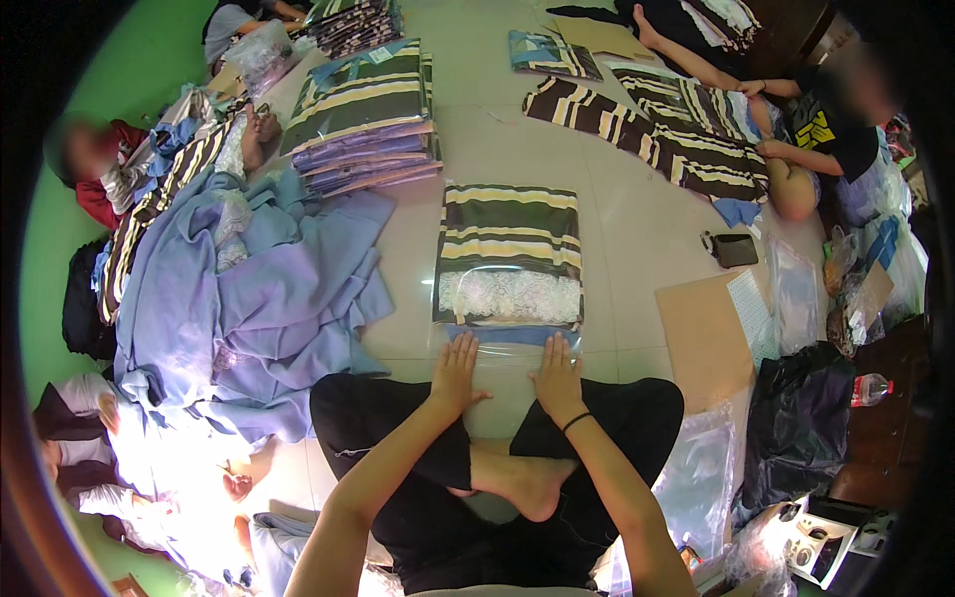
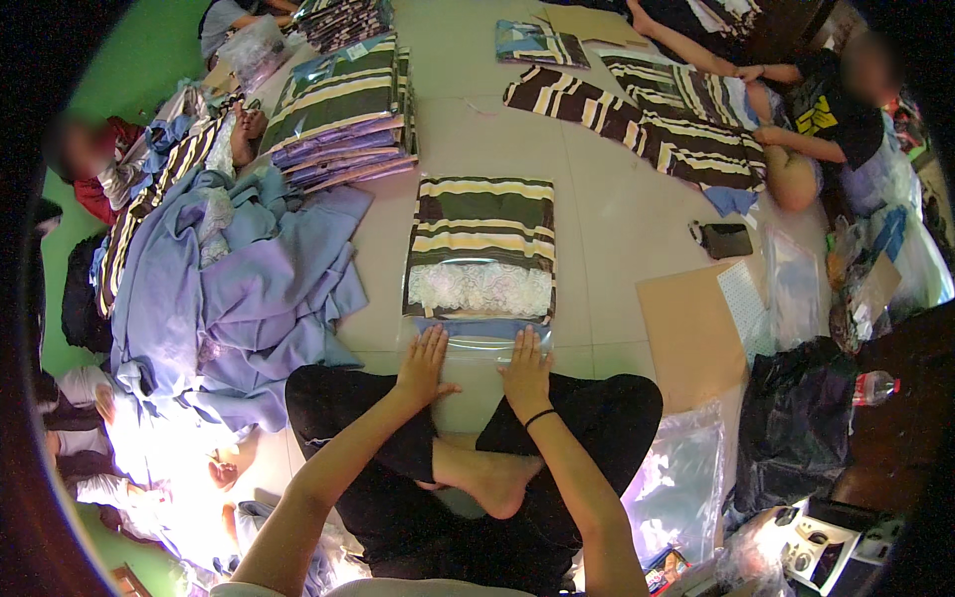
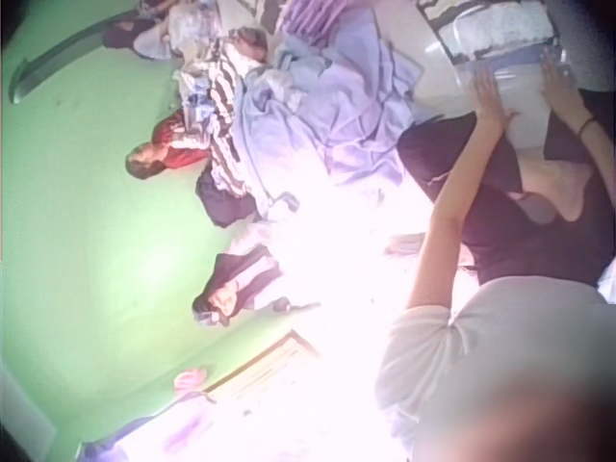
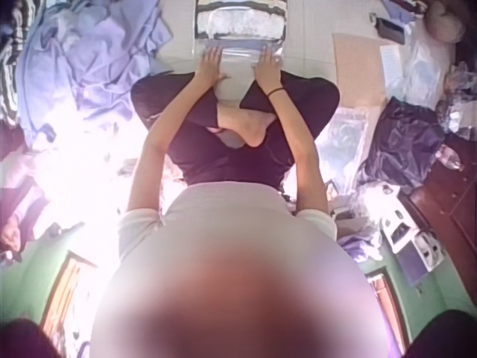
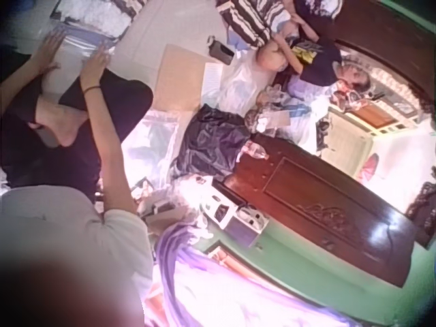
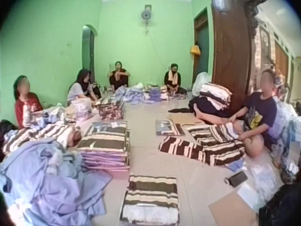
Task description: The person folds a striped garment on a cardboard template, places it into a clear plastic bag, and seals it. They repeat this process with another garment, stacking the finished packages on the floor.
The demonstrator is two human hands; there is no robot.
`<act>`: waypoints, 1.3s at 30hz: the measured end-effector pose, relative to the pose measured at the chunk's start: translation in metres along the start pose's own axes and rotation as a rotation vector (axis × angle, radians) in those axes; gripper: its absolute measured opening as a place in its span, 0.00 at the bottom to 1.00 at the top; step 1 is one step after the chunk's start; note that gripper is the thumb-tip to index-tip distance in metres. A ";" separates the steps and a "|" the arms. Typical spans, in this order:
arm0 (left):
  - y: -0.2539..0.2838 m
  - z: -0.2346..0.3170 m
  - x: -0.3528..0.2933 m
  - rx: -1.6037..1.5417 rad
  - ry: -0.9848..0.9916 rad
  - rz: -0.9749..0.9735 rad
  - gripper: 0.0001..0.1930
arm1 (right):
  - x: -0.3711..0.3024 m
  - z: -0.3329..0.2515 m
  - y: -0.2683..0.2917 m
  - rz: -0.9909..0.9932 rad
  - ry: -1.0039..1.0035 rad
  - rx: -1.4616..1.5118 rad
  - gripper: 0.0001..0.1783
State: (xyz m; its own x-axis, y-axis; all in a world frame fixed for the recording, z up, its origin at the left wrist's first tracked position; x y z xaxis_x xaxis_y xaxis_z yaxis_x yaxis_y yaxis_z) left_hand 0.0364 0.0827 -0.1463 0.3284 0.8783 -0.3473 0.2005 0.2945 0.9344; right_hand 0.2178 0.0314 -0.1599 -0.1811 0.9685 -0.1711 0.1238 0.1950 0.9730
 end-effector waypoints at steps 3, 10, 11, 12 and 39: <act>0.017 -0.001 -0.008 -0.009 0.015 -0.008 0.47 | -0.005 -0.001 0.014 -0.091 0.011 0.091 0.36; 0.042 -0.031 0.001 -0.525 0.293 0.361 0.20 | -0.008 -0.033 0.070 0.117 0.235 0.544 0.25; 0.039 -0.040 0.005 -0.599 0.362 0.726 0.17 | -0.001 -0.034 0.077 0.378 0.307 0.524 0.25; 0.030 -0.048 0.013 -0.721 0.453 0.550 0.16 | 0.009 -0.031 0.079 0.378 0.245 0.404 0.26; 0.002 -0.097 0.037 -1.682 0.536 -0.655 0.12 | 0.093 -0.096 0.022 0.410 0.551 0.592 0.09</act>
State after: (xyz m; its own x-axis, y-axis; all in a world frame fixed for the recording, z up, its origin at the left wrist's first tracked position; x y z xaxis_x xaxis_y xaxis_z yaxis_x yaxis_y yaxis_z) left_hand -0.0404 0.1518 -0.1494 0.2333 0.3999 -0.8864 -0.9450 0.3082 -0.1097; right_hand 0.1104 0.1106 -0.1398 -0.4350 0.7978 0.4175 0.7349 0.0466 0.6766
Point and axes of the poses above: each hand's wrist, its own x-axis towards the middle knuckle, its own y-axis out of the back of the hand, z = x × y, the point moved 1 cm from there along x, towards the middle knuckle, and after that the axes turned 15 degrees about y, right-handed, at the moved point
